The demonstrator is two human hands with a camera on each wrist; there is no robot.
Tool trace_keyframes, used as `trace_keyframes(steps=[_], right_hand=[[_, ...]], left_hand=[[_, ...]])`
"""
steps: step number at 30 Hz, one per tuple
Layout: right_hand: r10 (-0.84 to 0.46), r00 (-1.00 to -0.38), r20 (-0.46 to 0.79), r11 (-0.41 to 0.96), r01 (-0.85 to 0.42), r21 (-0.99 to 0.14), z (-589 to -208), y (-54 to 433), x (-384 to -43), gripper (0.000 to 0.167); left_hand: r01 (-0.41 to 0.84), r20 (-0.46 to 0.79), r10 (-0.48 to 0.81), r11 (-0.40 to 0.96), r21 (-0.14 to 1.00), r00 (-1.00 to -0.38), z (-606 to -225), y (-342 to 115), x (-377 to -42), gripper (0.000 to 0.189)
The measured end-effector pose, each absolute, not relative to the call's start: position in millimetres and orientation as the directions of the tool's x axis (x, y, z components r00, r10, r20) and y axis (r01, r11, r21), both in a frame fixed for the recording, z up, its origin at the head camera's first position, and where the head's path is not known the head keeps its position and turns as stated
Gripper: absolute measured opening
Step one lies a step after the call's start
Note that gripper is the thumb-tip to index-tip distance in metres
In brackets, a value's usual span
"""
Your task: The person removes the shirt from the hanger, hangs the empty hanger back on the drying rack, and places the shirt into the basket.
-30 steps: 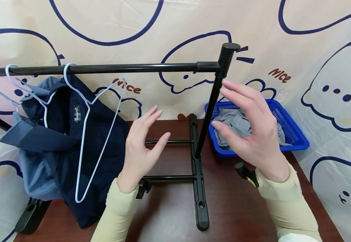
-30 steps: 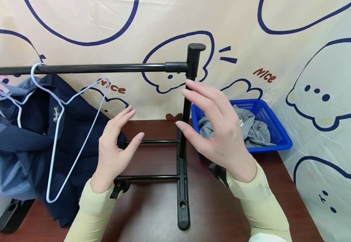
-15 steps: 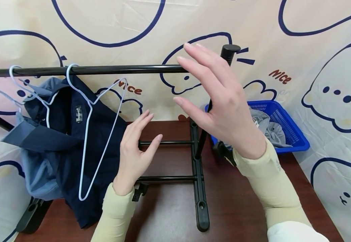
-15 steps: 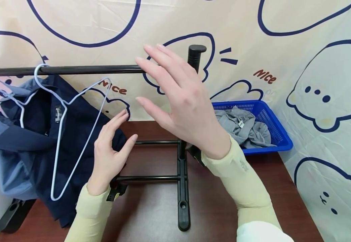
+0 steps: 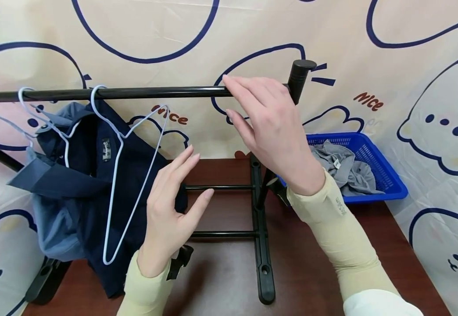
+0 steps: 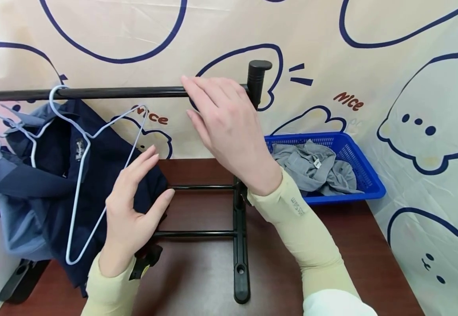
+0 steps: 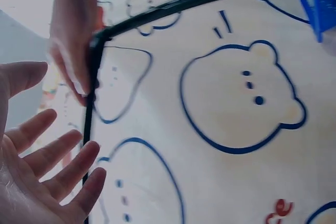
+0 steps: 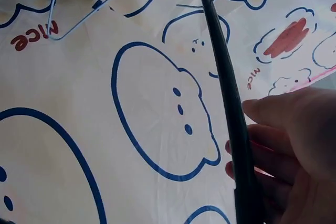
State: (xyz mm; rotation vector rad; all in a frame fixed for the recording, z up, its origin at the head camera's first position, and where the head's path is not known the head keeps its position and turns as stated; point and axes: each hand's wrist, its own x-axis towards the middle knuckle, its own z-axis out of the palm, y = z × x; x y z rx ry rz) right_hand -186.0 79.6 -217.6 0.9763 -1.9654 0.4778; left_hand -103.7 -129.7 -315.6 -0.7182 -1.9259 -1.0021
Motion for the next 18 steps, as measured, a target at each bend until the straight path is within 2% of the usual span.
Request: trace_keyframes(steps=[9,12,18], right_hand=[[-0.235,-0.205,0.950,0.642,-0.767,-0.007,-225,61,-201,0.025],[-0.212,-0.194,0.958,0.646,-0.764,-0.012,-225,59,-203,0.026],[-0.204,-0.201,0.958,0.642,-0.767,-0.024,-225,59,-203,0.027]], left_hand=[[0.797,0.904,0.079,0.509,0.325,-0.420,-290,-129,-77,0.056],[0.790,0.910,0.049,0.518,0.329,-0.411,-287,-131,-71,0.057],[0.801,0.934,-0.032,0.505,0.322,-0.355,-286,-142,-63,0.059]])
